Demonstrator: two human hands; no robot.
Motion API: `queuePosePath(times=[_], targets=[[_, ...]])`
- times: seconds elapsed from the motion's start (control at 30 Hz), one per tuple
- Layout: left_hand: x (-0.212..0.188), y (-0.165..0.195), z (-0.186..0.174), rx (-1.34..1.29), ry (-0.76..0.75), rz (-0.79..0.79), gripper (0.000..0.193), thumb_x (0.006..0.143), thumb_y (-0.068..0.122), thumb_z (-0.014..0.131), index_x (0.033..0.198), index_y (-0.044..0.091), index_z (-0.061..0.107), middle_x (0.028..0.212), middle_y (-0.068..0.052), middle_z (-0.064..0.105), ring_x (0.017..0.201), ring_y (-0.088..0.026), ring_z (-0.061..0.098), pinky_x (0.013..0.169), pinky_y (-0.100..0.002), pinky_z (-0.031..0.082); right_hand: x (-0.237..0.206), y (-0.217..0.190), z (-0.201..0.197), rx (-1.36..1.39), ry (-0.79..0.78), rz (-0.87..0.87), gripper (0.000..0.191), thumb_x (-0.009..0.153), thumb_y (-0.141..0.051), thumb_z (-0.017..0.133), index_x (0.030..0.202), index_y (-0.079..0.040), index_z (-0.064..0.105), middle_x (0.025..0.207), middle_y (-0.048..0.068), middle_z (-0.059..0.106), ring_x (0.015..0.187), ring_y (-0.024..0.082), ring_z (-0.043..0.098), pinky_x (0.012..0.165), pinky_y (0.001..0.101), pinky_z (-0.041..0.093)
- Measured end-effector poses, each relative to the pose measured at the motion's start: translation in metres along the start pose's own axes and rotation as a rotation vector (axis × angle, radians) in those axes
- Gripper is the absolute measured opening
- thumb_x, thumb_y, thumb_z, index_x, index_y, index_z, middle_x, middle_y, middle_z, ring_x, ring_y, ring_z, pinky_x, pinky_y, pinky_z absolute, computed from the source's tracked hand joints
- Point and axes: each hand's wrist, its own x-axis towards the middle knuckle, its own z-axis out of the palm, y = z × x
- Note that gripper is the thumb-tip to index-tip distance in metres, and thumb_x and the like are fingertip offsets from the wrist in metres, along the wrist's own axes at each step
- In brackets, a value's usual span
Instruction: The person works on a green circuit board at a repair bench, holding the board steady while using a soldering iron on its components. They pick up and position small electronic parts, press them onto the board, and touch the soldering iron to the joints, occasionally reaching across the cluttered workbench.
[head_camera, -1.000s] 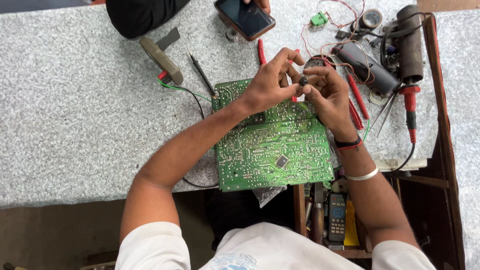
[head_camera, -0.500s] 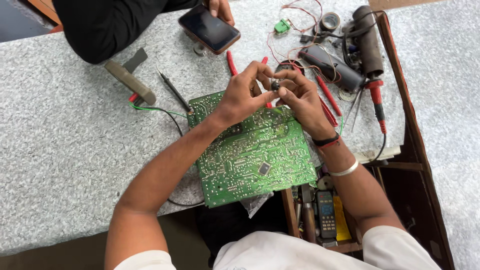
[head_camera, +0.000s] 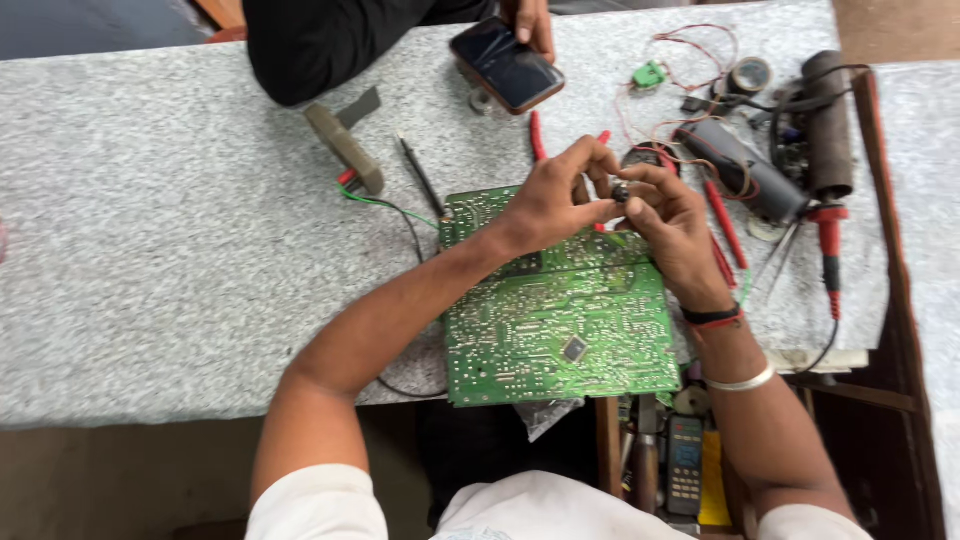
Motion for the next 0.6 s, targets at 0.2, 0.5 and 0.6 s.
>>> queuePosePath(times=[0.2,0.5,0.6], targets=[[-0.002,0.0008,0.0021,0.036,0.009,0.049,0.044,0.086,0.014,0.086,0.118,0.008,0.056,0.085,0.0,0.066,0.066,-0.005,0.061,0.057,-0.025,0.05,-0.0033,0.0004,-0.0025,-0.023,-0.014,-0.006,0.044,0.105,-0.023,0.072,0.141,-0.003,0.058,0.106,0.0,0.065,0.101,0.009,0.064,0.09,0.0281,0.056],[0.0001,0.0,0.0034,0.062,0.015,0.069,0.044,0.086,0.011,0.086,0.116,0.008,0.054,0.086,0.001,0.067,0.065,-0.006,0.064,0.057,-0.026,0.052,-0.0028,-0.0039,-0.0013,0.034,-0.03,0.043,0.045,0.101,-0.022,0.074,0.139,-0.006,0.056,0.108,0.002,0.069,0.096,0.011,0.067,0.084,0.0255,0.056],[0.0007,-0.001,0.0044,0.065,0.015,0.079,0.045,0.085,0.011,0.087,0.116,0.008,0.054,0.085,-0.001,0.067,0.064,-0.007,0.063,0.055,-0.027,0.05,-0.0027,-0.0026,-0.0029,0.027,-0.038,0.025,0.046,0.103,-0.021,0.075,0.142,-0.006,0.056,0.108,0.001,0.068,0.101,0.01,0.066,0.089,0.0258,0.056]])
